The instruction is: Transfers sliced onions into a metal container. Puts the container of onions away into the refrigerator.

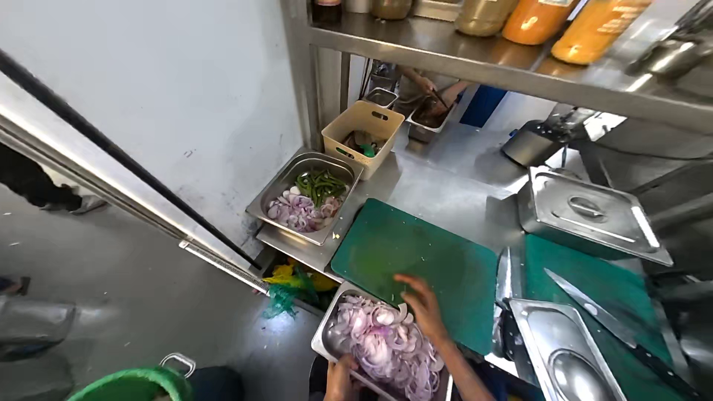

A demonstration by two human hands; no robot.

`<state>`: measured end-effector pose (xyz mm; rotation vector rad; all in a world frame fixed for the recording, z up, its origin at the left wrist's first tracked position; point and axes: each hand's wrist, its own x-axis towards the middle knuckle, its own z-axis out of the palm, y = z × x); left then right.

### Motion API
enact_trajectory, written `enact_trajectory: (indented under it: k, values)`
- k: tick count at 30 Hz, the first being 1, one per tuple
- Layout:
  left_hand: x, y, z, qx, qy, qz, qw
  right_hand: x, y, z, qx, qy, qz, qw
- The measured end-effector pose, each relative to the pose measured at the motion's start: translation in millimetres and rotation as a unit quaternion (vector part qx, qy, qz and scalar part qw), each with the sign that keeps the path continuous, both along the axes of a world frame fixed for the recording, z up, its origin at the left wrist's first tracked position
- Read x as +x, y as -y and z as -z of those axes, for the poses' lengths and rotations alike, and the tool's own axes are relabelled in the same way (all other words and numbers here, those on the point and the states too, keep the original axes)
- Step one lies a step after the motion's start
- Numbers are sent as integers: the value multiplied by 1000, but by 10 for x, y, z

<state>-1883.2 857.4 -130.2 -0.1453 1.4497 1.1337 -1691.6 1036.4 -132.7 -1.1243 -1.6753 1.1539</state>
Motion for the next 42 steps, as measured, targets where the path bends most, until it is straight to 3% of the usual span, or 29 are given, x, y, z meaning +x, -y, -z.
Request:
enact_trajectory:
  k: [4,8,10,12,14,17,20,22,26,30,32,35,37,42]
  values:
    - [-60,53,112,42,-44,18,998,-334,648,-114,53,-4,-104,993]
    - [-203,93,211,52,-38,15,998,-225,638,-358,91,-32,-86,992]
    - [-218,108,182,51,-27,10,998,-209,712,-329,86,104,-121,983]
    - [-213,108,98,50,-15,1,999,-287,890,-300,113,260,-183,941]
    - [-205,94,1,44,-17,-7,999,-295,999,-370,136,285,-198,928]
    - [-214,59,-159,57,-29,-2,998,-66,898,-607,170,247,-65,952]
    - [-226,-89,-344,86,-51,8,995,221,711,-652,159,294,41,942]
    - [-194,-271,-444,106,-55,18,993,230,735,-605,166,332,25,928]
    - [-65,-724,-568,99,-48,51,993,-21,847,-666,183,283,-22,941]
    - [123,-1176,-569,106,-39,94,989,-34,575,-666,177,351,-41,919]
    - [143,-1331,-589,110,-60,162,979,29,388,-675,152,381,-41,911]
    - [-40,-1455,-793,62,-201,333,919,-31,118,-756,115,409,-67,903]
    - [-102,-1496,-899,38,-239,409,880,-124,19,-708,109,419,-89,897]
    - [-71,-1472,-742,92,-182,362,910,-202,-1,-892,86,432,-60,896]
